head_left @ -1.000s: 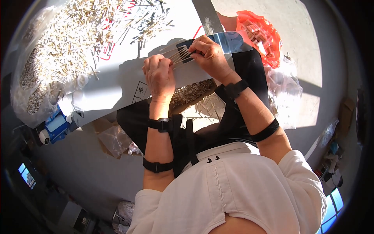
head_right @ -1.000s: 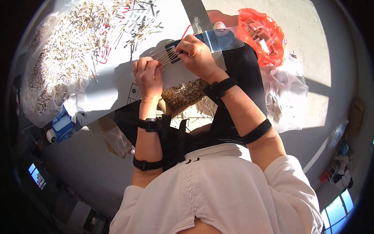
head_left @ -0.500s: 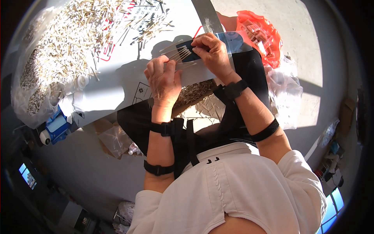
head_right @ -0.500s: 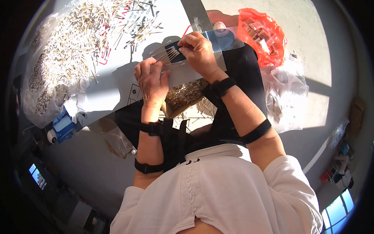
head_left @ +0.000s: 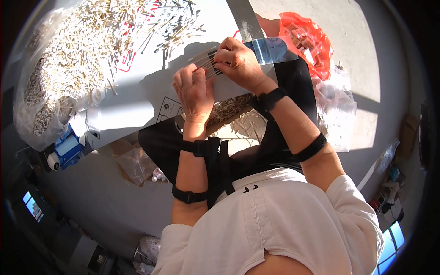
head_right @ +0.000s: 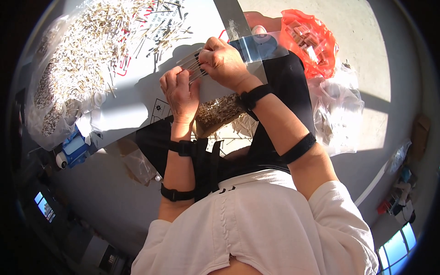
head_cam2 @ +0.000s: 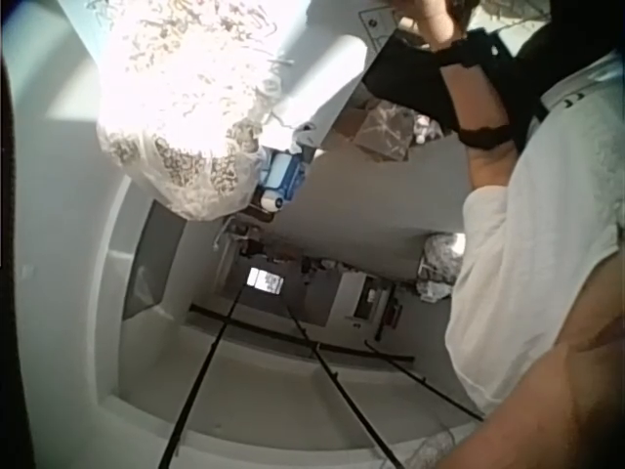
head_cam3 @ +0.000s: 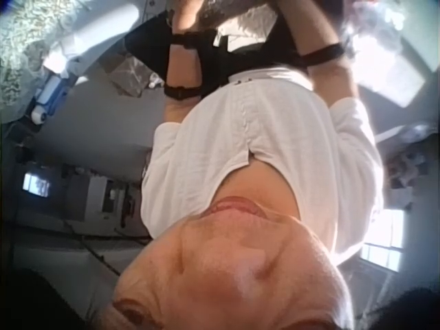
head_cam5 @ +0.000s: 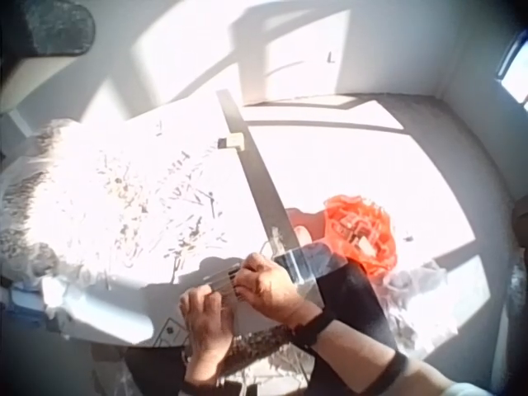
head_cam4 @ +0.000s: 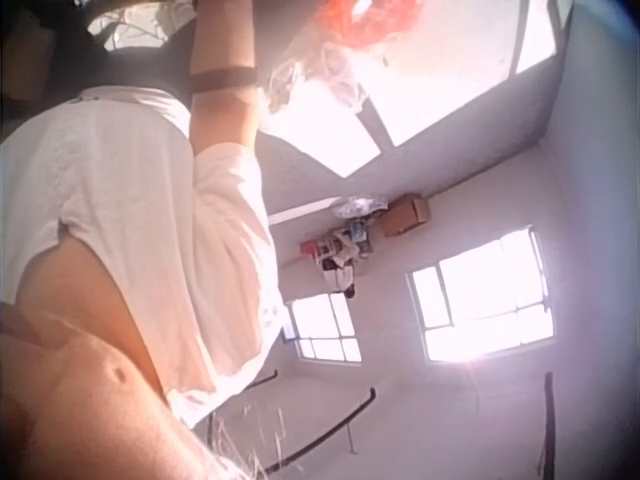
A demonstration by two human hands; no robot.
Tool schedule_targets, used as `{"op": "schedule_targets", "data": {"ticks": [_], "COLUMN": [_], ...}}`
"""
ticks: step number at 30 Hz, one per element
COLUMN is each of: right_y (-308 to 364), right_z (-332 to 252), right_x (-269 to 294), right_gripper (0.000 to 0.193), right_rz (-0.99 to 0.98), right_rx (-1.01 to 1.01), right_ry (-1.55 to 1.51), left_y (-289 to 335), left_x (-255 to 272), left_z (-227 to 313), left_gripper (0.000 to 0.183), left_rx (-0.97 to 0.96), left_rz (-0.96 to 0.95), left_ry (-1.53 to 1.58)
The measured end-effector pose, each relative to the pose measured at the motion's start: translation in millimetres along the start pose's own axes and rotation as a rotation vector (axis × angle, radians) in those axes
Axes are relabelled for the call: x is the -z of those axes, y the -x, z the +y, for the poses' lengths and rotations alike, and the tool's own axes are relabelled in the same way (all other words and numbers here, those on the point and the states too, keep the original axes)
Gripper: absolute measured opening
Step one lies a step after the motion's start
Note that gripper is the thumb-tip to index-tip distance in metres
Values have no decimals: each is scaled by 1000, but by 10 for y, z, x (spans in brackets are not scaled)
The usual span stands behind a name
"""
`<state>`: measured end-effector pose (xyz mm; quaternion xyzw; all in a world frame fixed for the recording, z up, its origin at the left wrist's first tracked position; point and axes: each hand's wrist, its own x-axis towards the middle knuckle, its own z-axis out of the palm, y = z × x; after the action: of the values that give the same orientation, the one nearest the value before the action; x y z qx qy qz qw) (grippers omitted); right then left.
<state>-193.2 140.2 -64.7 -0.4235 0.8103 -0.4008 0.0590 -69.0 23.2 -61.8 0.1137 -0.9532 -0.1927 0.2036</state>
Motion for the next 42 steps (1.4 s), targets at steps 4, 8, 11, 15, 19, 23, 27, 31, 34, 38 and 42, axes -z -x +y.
{"op": "schedule_targets", "data": {"ticks": [4,8,11,15,19,23,27,31,34,38,42], "right_y": [-72,-142,-86,7,-118,-536,-762,-731,-593,-356,-276], "right_z": [-5,12,-36,-107,-38,44,46,162,261,217,202], "right_x": [-64,-146,-163,-149,-156,-138,-235,-206,-92,5,13], "right_gripper": [23,33,29,27,29,38,29,21,15,12,11], "right_rz": [236,223,197,199,207,227,81,22,92,64,31], "right_rx": [-60,-19,2,36,-41,-108,-38,4,3,103,139], "right_ry": [-251,-284,-164,-74,-49,262,462,555,517,360,481], "left_y": [-148,-242,-254,-169,-228,-509,-604,-661,-659,-650,-655], "left_x": [-101,-193,-221,-199,-143,-38,-111,-196,-188,-149,-112], "left_z": [-134,-168,-153,-99,-355,-471,-679,-790,-868,-873,-863], "left_gripper": [48,44,37,38,44,59,65,63,60,54,41], "left_rx": [52,230,208,165,163,176,49,65,64,43,18], "left_rz": [134,199,133,93,193,159,83,-22,26,69,96], "left_ry": [151,547,526,445,229,-86,-284,-382,-353,-232,-164]}}
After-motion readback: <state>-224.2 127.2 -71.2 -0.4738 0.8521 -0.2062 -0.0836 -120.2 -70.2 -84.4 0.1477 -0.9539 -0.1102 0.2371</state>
